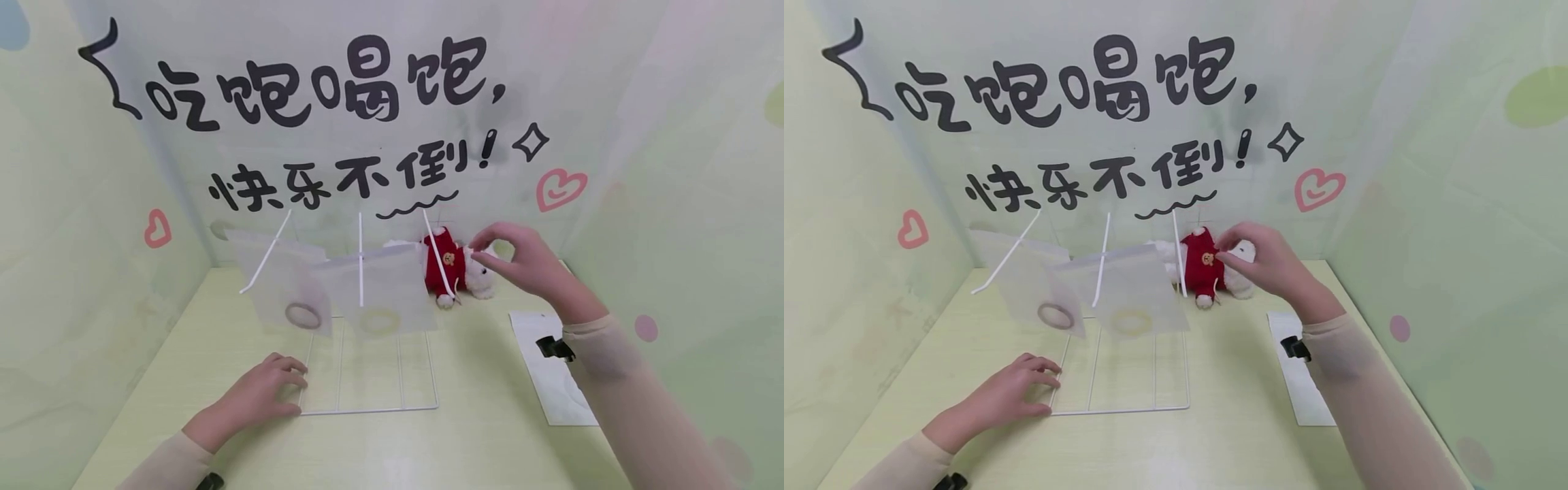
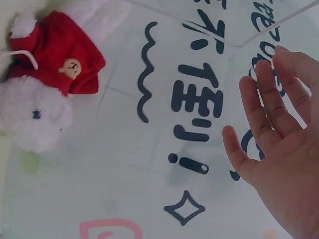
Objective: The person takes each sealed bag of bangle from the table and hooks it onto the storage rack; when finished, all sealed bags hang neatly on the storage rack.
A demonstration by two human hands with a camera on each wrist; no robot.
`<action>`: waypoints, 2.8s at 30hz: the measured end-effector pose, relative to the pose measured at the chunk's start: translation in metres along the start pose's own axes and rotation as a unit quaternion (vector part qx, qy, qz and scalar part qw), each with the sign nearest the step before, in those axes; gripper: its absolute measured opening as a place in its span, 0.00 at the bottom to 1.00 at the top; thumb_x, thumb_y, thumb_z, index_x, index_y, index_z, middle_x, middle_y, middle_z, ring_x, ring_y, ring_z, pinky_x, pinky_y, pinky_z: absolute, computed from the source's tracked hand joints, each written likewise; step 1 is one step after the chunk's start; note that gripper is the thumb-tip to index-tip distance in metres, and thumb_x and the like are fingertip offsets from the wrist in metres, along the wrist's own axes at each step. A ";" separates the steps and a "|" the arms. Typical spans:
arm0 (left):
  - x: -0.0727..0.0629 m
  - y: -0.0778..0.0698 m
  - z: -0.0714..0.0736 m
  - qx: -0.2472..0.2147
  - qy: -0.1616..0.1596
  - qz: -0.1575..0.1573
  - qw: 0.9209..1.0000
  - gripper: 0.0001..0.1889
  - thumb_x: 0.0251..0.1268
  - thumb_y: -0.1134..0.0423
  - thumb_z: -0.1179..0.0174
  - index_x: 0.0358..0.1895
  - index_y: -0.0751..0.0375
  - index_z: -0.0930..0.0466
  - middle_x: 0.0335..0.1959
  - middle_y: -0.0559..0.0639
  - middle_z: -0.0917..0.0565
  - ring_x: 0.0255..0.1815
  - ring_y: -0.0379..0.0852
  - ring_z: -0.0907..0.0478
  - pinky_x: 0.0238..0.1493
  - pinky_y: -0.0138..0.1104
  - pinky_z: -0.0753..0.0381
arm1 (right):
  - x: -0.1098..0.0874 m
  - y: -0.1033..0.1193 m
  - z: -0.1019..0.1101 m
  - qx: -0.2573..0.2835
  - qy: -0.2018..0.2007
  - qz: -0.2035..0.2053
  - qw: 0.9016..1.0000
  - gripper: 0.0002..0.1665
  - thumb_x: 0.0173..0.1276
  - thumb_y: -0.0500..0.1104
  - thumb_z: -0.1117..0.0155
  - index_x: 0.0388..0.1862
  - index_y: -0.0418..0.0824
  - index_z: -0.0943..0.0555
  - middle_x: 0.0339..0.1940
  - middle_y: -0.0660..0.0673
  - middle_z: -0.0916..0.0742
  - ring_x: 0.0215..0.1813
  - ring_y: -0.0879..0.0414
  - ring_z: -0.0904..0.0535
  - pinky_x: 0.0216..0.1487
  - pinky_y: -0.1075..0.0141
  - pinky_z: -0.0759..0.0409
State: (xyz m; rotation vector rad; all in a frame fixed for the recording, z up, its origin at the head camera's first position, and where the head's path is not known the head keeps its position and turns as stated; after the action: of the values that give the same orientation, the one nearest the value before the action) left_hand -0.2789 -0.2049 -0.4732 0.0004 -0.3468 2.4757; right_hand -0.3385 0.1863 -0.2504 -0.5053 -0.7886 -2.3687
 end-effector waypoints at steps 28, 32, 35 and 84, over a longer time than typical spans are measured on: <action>-0.001 -0.002 0.003 -0.001 0.001 0.004 1.000 0.18 0.46 0.55 0.20 0.44 0.49 0.10 0.58 0.47 0.15 0.57 0.51 0.23 0.58 0.51 0.15 | -0.118 -0.155 0.019 -0.076 0.047 -0.119 0.989 0.09 0.67 0.39 0.25 0.45 0.47 0.13 0.41 0.51 0.11 0.43 0.67 0.21 0.39 0.72 0.22; -0.001 -0.003 0.004 0.001 0.001 0.002 1.000 0.18 0.47 0.55 0.20 0.44 0.49 0.10 0.58 0.47 0.15 0.57 0.51 0.22 0.58 0.51 0.15 | -0.132 -0.177 0.018 -0.088 0.065 -0.141 0.984 0.10 0.68 0.41 0.26 0.47 0.45 0.13 0.41 0.50 0.10 0.43 0.66 0.21 0.46 0.63 0.20; 0.000 -0.004 0.005 0.006 0.000 -0.002 1.000 0.18 0.47 0.55 0.20 0.44 0.50 0.10 0.58 0.48 0.15 0.57 0.51 0.22 0.57 0.51 0.15 | -0.143 -0.194 0.016 -0.095 0.080 -0.156 0.980 0.10 0.68 0.42 0.26 0.47 0.45 0.13 0.42 0.50 0.10 0.43 0.67 0.21 0.50 0.57 0.20; 0.000 -0.007 0.006 -0.002 0.005 0.011 1.000 0.19 0.45 0.55 0.20 0.44 0.50 0.10 0.58 0.49 0.15 0.56 0.52 0.22 0.56 0.51 0.14 | -0.189 -0.278 -0.008 -0.098 0.142 -0.225 0.959 0.10 0.68 0.36 0.30 0.48 0.40 0.14 0.40 0.46 0.12 0.45 0.50 0.19 0.47 0.57 0.19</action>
State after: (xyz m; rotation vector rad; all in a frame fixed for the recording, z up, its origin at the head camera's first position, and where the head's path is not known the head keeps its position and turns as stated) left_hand -0.2750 -0.2011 -0.4661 -0.0165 -0.3485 2.4951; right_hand -0.3736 0.4398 -0.4687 -0.0519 -0.5817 -2.8736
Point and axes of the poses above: each hand's wrist, its own x-axis towards the middle knuckle, its own z-axis out of the back of the hand, y = z × x, the point moved 10 cm from there along x, towards the middle knuckle
